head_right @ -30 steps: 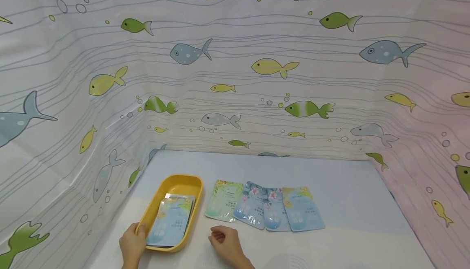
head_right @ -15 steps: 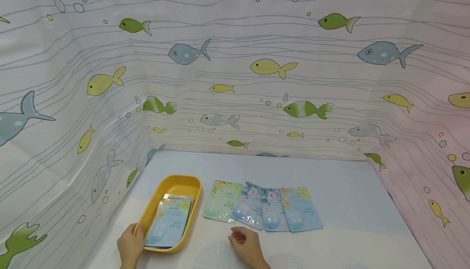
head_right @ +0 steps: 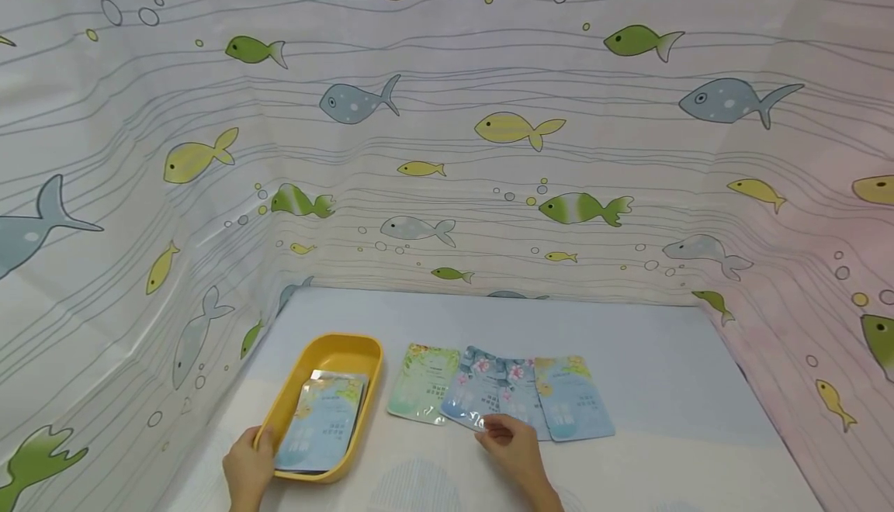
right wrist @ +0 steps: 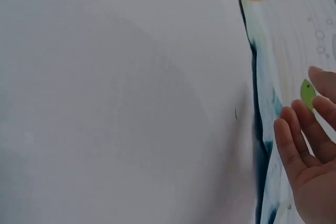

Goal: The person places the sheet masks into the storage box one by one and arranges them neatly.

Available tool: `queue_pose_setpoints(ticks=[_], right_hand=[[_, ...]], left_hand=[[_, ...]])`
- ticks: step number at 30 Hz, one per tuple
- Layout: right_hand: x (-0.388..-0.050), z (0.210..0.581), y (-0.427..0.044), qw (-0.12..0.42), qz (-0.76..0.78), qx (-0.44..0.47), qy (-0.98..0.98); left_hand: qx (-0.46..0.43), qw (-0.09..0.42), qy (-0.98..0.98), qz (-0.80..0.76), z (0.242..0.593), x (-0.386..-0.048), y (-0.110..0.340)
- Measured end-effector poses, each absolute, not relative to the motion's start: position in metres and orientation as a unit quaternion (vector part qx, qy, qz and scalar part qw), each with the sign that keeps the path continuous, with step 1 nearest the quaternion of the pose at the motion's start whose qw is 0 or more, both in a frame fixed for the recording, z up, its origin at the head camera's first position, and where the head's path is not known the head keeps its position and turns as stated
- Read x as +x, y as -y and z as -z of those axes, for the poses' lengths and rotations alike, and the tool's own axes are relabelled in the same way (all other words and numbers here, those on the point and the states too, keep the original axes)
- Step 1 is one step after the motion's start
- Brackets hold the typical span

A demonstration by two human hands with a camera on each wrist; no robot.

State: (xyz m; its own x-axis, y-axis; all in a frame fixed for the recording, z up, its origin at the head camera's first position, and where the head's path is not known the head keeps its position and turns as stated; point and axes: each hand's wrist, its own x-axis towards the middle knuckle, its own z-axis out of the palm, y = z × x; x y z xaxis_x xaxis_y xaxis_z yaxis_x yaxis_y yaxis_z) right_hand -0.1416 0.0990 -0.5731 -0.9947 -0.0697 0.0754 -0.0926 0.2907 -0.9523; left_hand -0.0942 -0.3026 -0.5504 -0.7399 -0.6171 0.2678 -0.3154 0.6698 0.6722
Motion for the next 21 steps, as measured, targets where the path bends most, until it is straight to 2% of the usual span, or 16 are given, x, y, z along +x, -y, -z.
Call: queue_pose_setpoints(ticks=[12, 21], right_hand=[[-0.157, 0.571, -0.143, 0.04, -0.573, -0.02, 0.818], [-0.172, 0.572, -0.177, 0.086, -0.544, -0.006, 0.835]], left_hand=[[0.262, 0.247, 0.882, 0.305, 0.551, -0.094, 0.303], [0.264, 0.241, 0.883, 0.305, 0.551, -0.094, 0.303]])
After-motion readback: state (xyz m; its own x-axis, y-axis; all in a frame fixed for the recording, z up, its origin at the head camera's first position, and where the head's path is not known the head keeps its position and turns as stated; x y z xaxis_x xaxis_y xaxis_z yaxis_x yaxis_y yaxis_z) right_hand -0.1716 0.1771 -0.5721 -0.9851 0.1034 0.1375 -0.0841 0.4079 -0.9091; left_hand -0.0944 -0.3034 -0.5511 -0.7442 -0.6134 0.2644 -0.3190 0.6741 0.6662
